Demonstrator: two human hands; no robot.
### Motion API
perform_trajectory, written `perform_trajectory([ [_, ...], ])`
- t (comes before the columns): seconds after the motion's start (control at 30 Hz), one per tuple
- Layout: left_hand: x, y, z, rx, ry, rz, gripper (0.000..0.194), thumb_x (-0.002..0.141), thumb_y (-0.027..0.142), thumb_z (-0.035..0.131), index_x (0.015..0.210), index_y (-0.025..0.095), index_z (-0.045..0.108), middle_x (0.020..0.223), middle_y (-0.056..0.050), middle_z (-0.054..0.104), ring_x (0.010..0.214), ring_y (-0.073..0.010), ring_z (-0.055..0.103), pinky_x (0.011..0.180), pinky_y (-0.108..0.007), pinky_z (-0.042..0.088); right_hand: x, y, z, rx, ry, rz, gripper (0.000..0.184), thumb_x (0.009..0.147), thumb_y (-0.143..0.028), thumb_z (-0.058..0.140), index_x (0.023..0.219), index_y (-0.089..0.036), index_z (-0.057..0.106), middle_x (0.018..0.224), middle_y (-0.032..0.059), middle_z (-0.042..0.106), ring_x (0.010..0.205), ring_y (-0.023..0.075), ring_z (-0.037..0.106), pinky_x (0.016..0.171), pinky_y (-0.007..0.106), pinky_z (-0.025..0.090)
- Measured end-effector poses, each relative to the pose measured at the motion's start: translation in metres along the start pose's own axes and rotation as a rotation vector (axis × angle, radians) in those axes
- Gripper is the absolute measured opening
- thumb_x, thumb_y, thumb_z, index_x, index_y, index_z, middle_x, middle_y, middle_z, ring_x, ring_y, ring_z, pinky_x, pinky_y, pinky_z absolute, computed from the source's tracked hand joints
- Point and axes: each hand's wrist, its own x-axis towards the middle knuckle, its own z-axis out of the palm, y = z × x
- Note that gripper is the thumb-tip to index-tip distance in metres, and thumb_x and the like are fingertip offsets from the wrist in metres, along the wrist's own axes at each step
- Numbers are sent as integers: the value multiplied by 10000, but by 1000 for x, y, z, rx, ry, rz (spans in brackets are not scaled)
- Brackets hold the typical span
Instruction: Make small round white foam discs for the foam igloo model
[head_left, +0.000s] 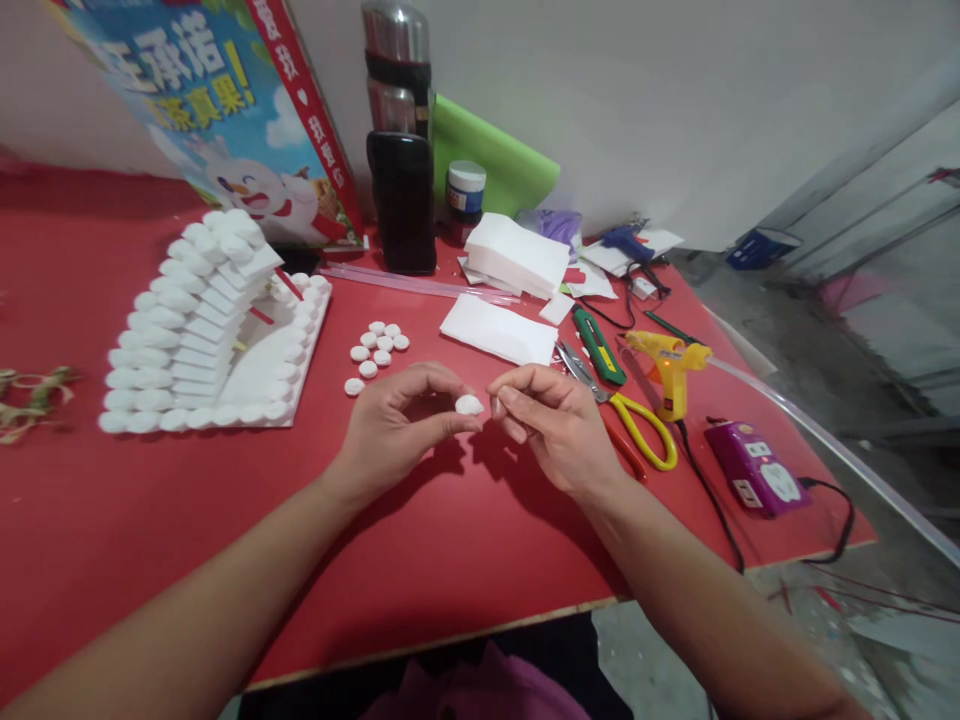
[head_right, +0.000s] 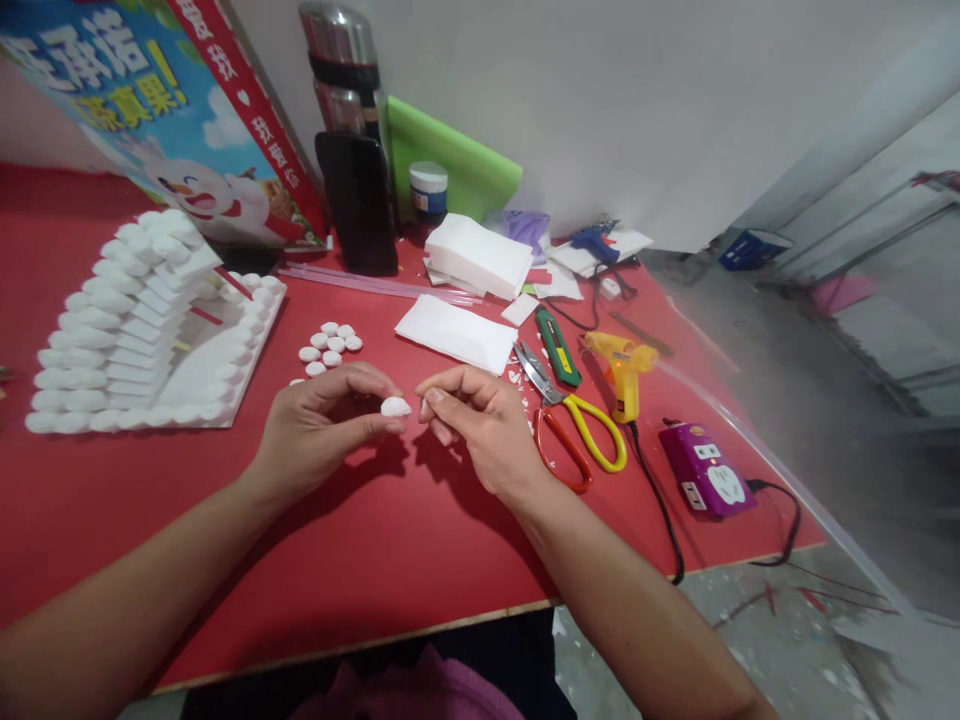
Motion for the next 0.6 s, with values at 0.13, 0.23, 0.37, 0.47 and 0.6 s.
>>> perform_trajectory([
  [0.13,-1,-1,-3,189,-1,183,174,764,159,891,857,187,747,810,-14,738,717,-145,680,650,-247,555,1,-1,0,30,41,31,146,771,-232,844,896,-207,773,776,-7,722,590,85,561,571,239,431],
  [0.23,-2,-1,-5,281,8,286,179,780,181,895,855,192,733,803,-10,731,732,-144,667,656,-250,531,3,-1,0,69,-26,219,254,820,-405,842,783,-190,712,635,-30,603,532,85,492,499,232,349],
  [0.37,-2,-2,-4,319,-12,355,165,815,201,874,846,196,712,792,-12,725,733,-151,670,655,-261,524,4,0,2,203,-182,480,402,769,-516,865,770,-163,673,660,-19,581,524,78,463,480,219,294],
  [0.47,-3,-3,-2,301,-29,373,141,839,182,847,855,200,708,791,-10,725,732,-150,675,659,-263,527,2,1,3,280,-227,515,359,744,-397,906,767,-167,631,663,-42,552,522,60,424,496,206,270],
  [0.6,-4,-6,-3,253,-18,347,131,837,170,838,852,205,713,793,-13,730,727,-151,673,653,-270,525,2,-1,3,320,-257,520,343,733,-308,919,754,-163,609,681,-32,597,529,52,418,513,206,283],
])
